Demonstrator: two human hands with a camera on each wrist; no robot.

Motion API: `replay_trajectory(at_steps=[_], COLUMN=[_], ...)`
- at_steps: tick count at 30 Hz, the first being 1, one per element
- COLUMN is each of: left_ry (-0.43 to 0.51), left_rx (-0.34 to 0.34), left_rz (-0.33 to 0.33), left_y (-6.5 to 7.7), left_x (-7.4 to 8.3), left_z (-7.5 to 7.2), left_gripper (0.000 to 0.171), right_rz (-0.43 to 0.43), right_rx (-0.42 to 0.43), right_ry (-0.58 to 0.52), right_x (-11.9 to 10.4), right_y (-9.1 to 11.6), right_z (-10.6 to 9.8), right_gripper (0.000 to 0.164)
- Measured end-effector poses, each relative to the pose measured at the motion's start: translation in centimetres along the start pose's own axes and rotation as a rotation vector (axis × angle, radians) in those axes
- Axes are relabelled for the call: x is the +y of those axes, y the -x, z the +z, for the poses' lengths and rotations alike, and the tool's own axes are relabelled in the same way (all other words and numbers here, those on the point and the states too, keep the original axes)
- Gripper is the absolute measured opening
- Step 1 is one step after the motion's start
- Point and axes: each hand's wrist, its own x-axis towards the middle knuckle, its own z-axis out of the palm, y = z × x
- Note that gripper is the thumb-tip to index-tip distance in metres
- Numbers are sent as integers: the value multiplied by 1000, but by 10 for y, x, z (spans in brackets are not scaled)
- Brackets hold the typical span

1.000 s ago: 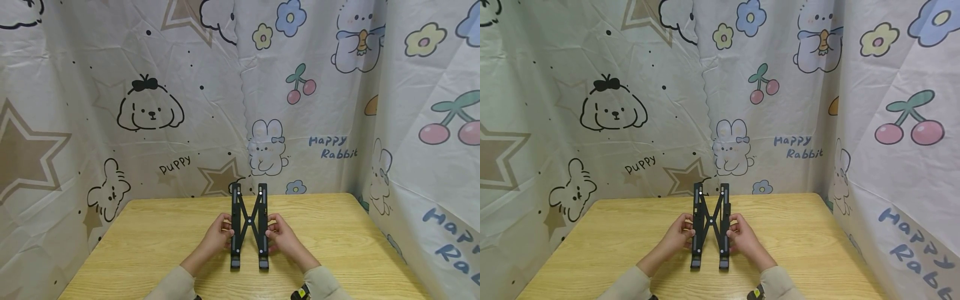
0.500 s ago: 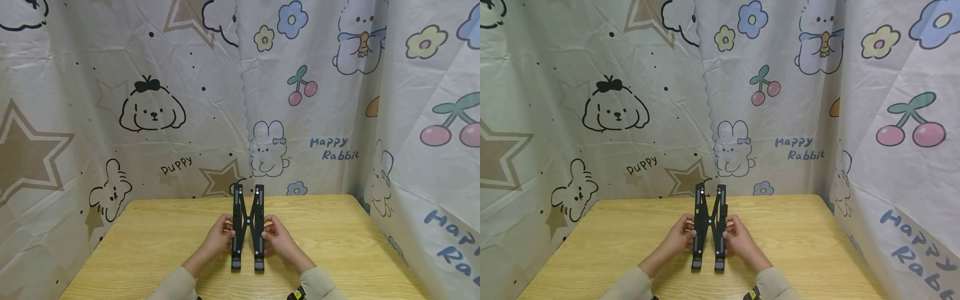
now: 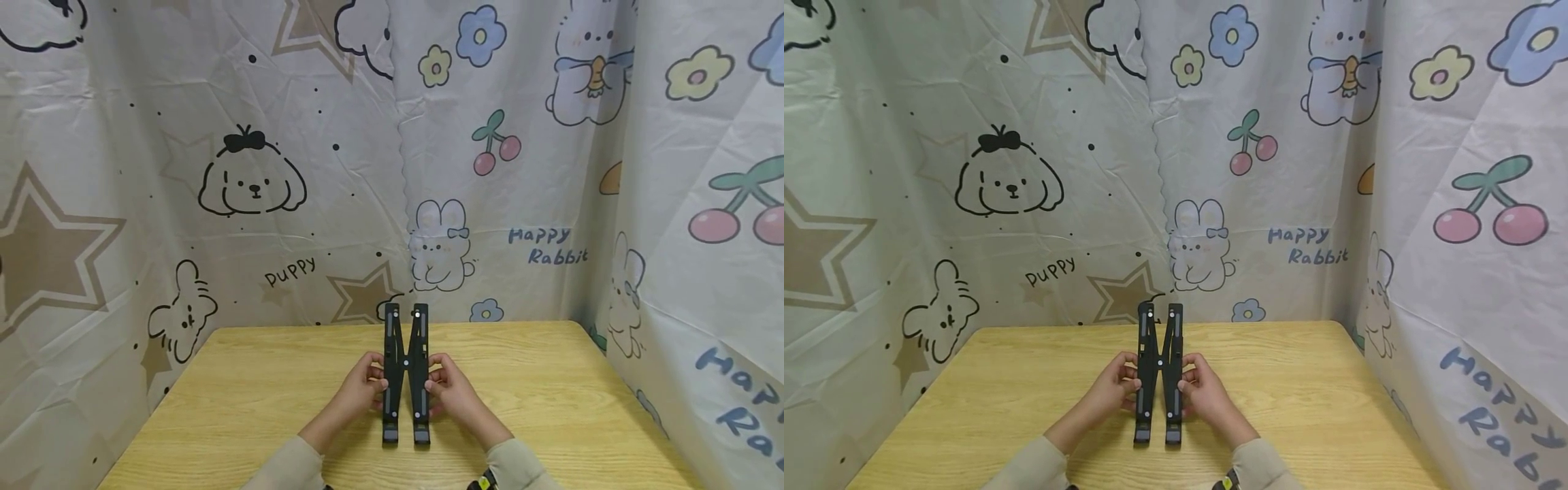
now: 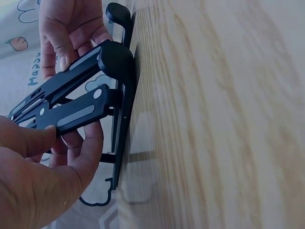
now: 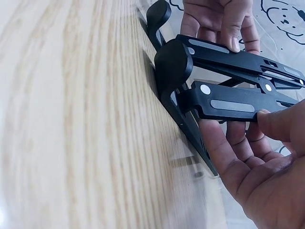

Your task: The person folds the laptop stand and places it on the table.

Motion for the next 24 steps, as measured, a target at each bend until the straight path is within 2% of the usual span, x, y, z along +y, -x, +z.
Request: replay_trajectory(at_steps=[9,24], left_ry=[29,0], left_rx=[-17,-29], left_rz=[4,12], left_y=[-4,-10], left_x=[-1,-1], left_z=[8,15], left_gripper=[31,30], right_rz=[4,0], right_rx=[5,31], right_ry=[-7,-25], right_x=[1,3], right_y=[-1,0], right_z=[0,2], right_gripper=[33,34])
